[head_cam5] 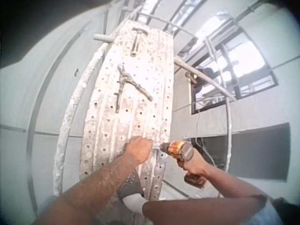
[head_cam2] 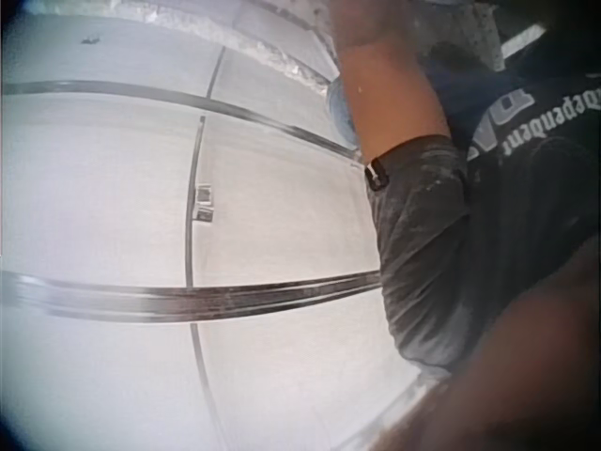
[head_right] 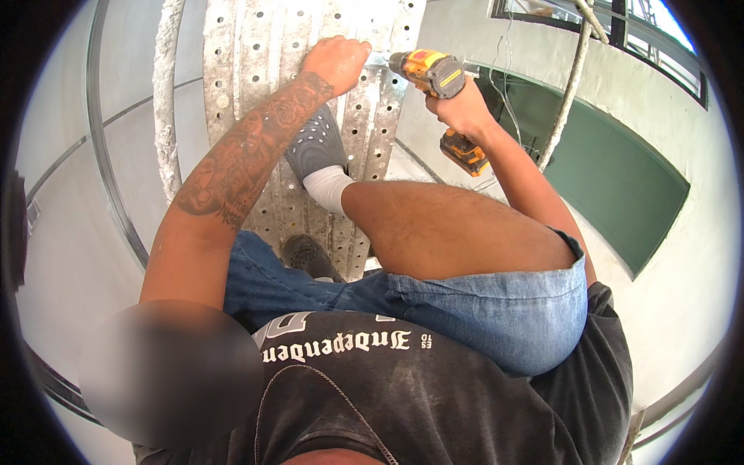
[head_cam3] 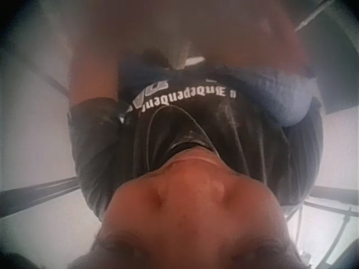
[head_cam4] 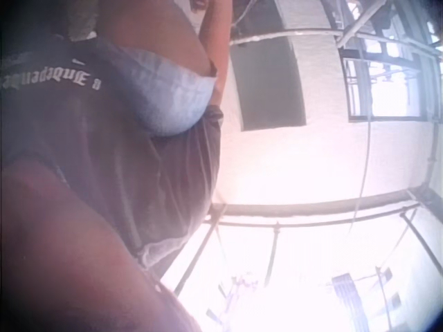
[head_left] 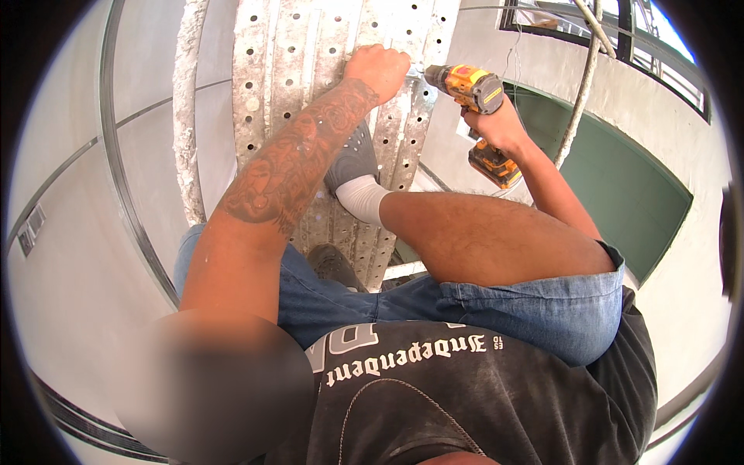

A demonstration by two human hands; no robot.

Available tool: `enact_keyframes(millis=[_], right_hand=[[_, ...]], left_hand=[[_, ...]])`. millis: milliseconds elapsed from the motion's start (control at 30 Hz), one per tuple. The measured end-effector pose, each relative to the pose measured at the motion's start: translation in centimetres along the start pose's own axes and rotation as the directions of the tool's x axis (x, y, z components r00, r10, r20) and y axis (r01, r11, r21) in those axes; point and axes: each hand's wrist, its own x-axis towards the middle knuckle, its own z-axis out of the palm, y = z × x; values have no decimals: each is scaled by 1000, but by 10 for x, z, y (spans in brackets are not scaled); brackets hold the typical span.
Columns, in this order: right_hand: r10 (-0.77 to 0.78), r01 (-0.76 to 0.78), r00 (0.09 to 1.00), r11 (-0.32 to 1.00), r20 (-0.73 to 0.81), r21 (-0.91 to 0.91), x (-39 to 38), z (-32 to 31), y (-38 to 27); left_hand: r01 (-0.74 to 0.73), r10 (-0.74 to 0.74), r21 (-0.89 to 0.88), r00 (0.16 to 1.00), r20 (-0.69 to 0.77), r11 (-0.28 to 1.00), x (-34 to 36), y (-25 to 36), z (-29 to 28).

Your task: The person secures metal conduit to a ceiling structure using pliers and a cordless drill. They repeatedly clamp conduit sections to brackets and then drive screws into the perforated metal framework to fasten the assembly.

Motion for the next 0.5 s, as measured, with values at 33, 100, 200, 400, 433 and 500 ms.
enact_keyframes(millis=[33,100,200,400,433,500], right_hand=[[55,-56,998,998,21,30,0,-1,-5],[55,-54,998,998,42,-15,5,-4,2],[-35,35,999,998,7,-46,6,-1,10],[-22,25,999,997,33,-69,7,-5,10],[-3,7,999,997,50,-81,9,-6,11],[30,-23,997,995,70,-93,11,-8,10]], left_hand=[[4,-4,-3,1000,0,1000,0,-1,0],[-1,1,-11,1000,-1,1000,0,2,-1],[-5,5,-5,1000,-6,1000,0,1,-1],[-3,3,-8,1000,20,1000,0,3,-2],[-4,4,-3,1000,19,1000,-1,4,-3],[-4,4,8,1000,18,1000,-1,3,-4]])
